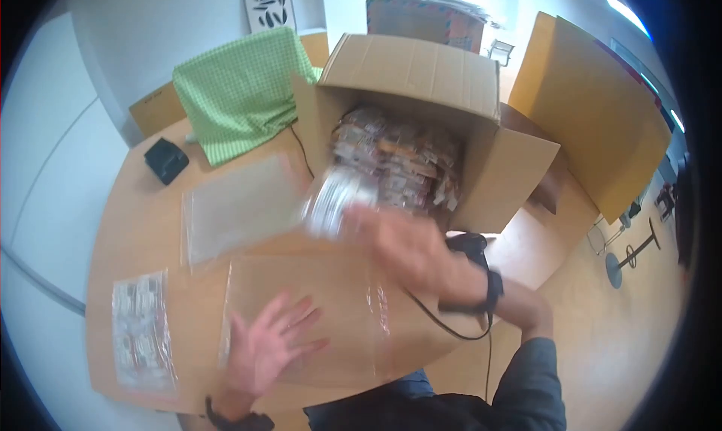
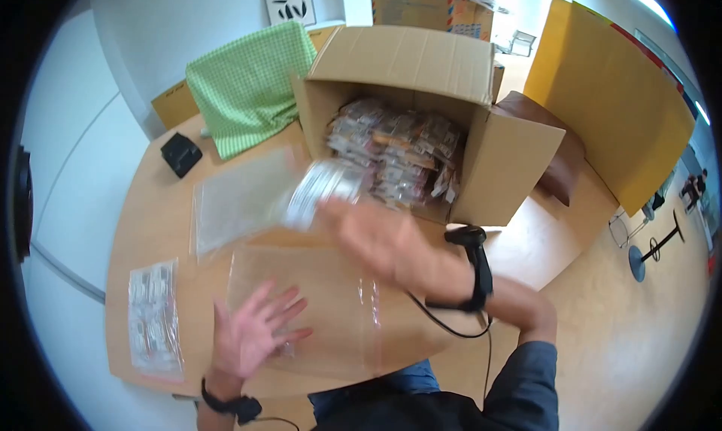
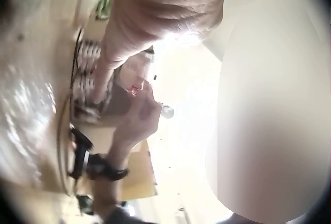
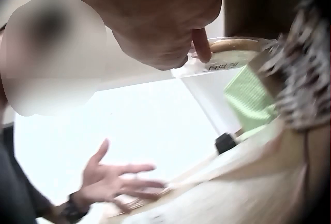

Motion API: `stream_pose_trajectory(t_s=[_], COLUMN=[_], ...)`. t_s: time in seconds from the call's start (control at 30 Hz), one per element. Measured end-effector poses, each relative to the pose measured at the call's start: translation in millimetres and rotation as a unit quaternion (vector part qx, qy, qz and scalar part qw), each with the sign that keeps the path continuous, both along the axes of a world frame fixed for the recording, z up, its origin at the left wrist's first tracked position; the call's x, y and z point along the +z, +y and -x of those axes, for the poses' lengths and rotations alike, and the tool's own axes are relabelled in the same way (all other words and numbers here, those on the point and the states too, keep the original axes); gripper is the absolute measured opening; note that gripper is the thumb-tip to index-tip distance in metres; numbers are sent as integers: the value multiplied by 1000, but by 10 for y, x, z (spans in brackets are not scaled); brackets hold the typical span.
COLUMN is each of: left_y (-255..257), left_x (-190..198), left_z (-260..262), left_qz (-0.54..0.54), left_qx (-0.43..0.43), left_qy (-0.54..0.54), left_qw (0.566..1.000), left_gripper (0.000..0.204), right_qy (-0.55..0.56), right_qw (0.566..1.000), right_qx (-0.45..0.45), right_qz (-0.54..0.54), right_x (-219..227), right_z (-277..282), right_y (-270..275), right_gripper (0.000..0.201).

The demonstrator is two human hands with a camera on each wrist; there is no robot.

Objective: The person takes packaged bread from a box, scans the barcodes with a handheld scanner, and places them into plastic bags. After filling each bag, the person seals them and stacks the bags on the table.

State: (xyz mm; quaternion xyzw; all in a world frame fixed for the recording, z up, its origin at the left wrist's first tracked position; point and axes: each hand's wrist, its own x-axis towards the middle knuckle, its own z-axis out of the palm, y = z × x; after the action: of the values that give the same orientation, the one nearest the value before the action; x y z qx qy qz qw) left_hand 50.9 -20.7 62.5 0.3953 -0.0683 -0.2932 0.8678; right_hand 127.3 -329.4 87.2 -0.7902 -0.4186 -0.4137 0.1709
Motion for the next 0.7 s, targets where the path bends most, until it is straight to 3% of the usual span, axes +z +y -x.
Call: stream_pose_trajectory(t_s=[0.07, 0.1, 0.17, 0.23, 0.3, 0.37, 0.43, 0.47, 0.5, 0.57, 0.6, 0.63, 0.7], left_y=[-211, -318, -487, -533, -581, -623, -722, -742, -735, -709, -702, -693, -692], left_x=[57, 43, -14, -56, -94, -135, -197, -218, -215, -203, -216, -227, -250], left_z=[-255, -335, -466, -597, -705, -790, -808, -804, -794, -766, -772, -784, -778], left_qz=[41, 45, -147, -148, -145, -200, -200, -201, -198, -244, -242, -248, -257], left_qx=[-37, -30, 8, 21, 33, 9, -4, -5, -3, -32, -28, -28, -39], left_qy=[4, 21, -112, -132, -164, -204, -230, -256, -255, -257, -253, -257, -257], left_qw=[998, 998, 983, 980, 975, 958, 952, 946, 946, 934, 936, 934, 931], left_gripper=[81, 81, 62, 57, 52, 52, 51, 50, 50, 48, 48, 47, 47], right_qy=[13, 30, 150, 150, 168, 176, 423, 397, 396, 456, 450, 378, 377], right_qw=[995, 994, 983, 978, 886, 849, 751, 795, 796, 770, 801, 867, 891], right_qx=[75, 82, 65, -141, -397, -477, -440, -378, -378, -244, -277, -251, -199], right_qz=[67, 69, 85, -38, -171, -148, -253, -260, -256, -373, -282, -206, -155], right_x=[-120, -104, -89, -292, -415, -686, -786, -862, -883, -776, -657, -499, -312], right_z=[607, 810, 1132, 1292, 1280, 1107, 946, 883, 903, 965, 1075, 1135, 1225], right_y=[196, 192, 32, -324, -615, -956, -1133, -1176, -1177, -992, -880, -682, -464], right_gripper=[19, 19, 24, 41, 59, 67, 67, 68, 68, 73, 78, 81, 83])
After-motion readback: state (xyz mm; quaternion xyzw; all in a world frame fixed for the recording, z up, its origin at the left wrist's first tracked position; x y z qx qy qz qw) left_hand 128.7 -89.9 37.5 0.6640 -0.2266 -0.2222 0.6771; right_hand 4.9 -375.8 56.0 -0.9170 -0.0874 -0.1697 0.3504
